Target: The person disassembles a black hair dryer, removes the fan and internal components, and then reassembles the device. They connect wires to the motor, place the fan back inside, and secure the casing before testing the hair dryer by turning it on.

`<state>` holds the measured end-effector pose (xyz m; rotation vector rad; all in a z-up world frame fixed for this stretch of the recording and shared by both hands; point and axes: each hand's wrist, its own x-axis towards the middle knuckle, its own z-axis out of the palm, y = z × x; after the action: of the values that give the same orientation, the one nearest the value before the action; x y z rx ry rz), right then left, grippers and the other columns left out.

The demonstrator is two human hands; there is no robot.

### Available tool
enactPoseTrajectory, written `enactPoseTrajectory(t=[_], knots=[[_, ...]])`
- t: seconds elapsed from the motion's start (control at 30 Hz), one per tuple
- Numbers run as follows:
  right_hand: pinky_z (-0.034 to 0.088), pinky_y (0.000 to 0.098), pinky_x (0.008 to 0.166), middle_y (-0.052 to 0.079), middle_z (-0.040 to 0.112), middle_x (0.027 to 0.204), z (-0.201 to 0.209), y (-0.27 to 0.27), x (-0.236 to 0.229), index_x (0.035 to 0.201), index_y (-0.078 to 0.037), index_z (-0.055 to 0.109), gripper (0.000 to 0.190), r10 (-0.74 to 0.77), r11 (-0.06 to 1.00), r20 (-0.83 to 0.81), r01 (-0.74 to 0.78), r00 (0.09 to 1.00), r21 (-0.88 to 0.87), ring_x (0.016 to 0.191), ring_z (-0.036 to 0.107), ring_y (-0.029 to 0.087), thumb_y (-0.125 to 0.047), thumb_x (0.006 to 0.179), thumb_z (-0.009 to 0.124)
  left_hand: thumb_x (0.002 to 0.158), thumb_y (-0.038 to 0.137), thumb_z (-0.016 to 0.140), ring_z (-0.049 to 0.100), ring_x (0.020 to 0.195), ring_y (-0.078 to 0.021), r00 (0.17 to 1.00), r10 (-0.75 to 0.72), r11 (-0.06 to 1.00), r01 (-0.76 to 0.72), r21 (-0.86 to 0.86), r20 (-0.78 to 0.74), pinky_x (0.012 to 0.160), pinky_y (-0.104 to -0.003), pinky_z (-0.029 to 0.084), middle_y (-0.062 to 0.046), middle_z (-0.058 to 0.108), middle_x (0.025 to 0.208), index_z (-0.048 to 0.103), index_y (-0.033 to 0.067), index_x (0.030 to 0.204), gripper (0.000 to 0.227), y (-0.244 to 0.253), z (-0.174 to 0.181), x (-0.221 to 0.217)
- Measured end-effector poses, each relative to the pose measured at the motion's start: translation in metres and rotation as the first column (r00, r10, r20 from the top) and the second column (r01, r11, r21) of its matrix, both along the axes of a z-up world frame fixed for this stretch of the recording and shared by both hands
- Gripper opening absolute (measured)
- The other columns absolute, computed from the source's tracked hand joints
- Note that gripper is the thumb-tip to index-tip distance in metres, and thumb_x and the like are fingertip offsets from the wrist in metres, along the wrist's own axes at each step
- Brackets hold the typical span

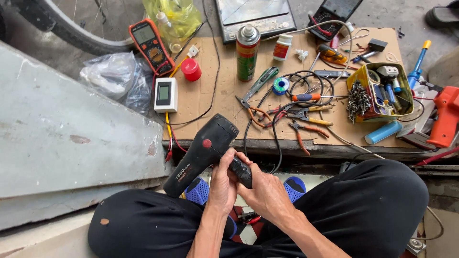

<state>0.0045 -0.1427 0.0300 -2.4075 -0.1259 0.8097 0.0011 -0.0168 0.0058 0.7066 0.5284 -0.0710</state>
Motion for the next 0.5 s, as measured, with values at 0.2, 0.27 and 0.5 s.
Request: enactPoseTrajectory(t=[0.2, 0.27, 0.5], knots=[[0.055, 0.0567, 0.061, 0.008, 0.078, 0.102, -0.019, -0.001, -0.018, 0.123, -0.016, 0.055, 0.04, 0.164, 0.975, 0.197, -0.127, 0.967, -0.184, 0.074, 0.075, 0.044, -0.047, 0.101, 0.068, 0.105, 0.038, 0.07, 0.067, 0.073, -0.0207, 0.993, 0.119, 0.993, -0.119, 0.022, -0.022, 0.077, -0.038, 0.056, -0.008, 0.071, 0.077, 0.064, 0.0092, 0.097, 0.03, 0.006, -0.014, 0.012], [0.053, 0.055, 0.057, 0.009, 0.076, 0.093, -0.036, -0.001, -0.027, 0.116, -0.014, 0.054, 0.038, 0.164, 0.975, 0.249, -0.119, 0.955, -0.187, 0.066, 0.072, 0.043, -0.048, 0.103, 0.066, 0.104, 0.037, 0.071, 0.065, 0.071, -0.0195, 0.99, 0.137, 0.99, -0.135, 0.039, -0.046, 0.075, -0.036, 0.055, -0.008, 0.069, 0.077, 0.063, 0.0094, 0.096, 0.03, 0.004, -0.015, 0.011], [0.052, 0.0505, 0.057, 0.007, 0.074, 0.077, -0.038, 0.005, -0.036, 0.112, -0.015, 0.058, 0.032, -0.008, 1.0, 0.221, 0.01, 0.975, -0.011, 0.061, 0.07, 0.039, -0.044, 0.101, 0.066, 0.104, 0.041, 0.072, 0.063, 0.066, -0.0138, 0.997, 0.065, 0.989, -0.059, 0.138, -0.04, 0.066, -0.032, 0.053, -0.002, 0.068, 0.072, 0.068, 0.0124, 0.08, 0.038, 0.004, -0.019, 0.008]])
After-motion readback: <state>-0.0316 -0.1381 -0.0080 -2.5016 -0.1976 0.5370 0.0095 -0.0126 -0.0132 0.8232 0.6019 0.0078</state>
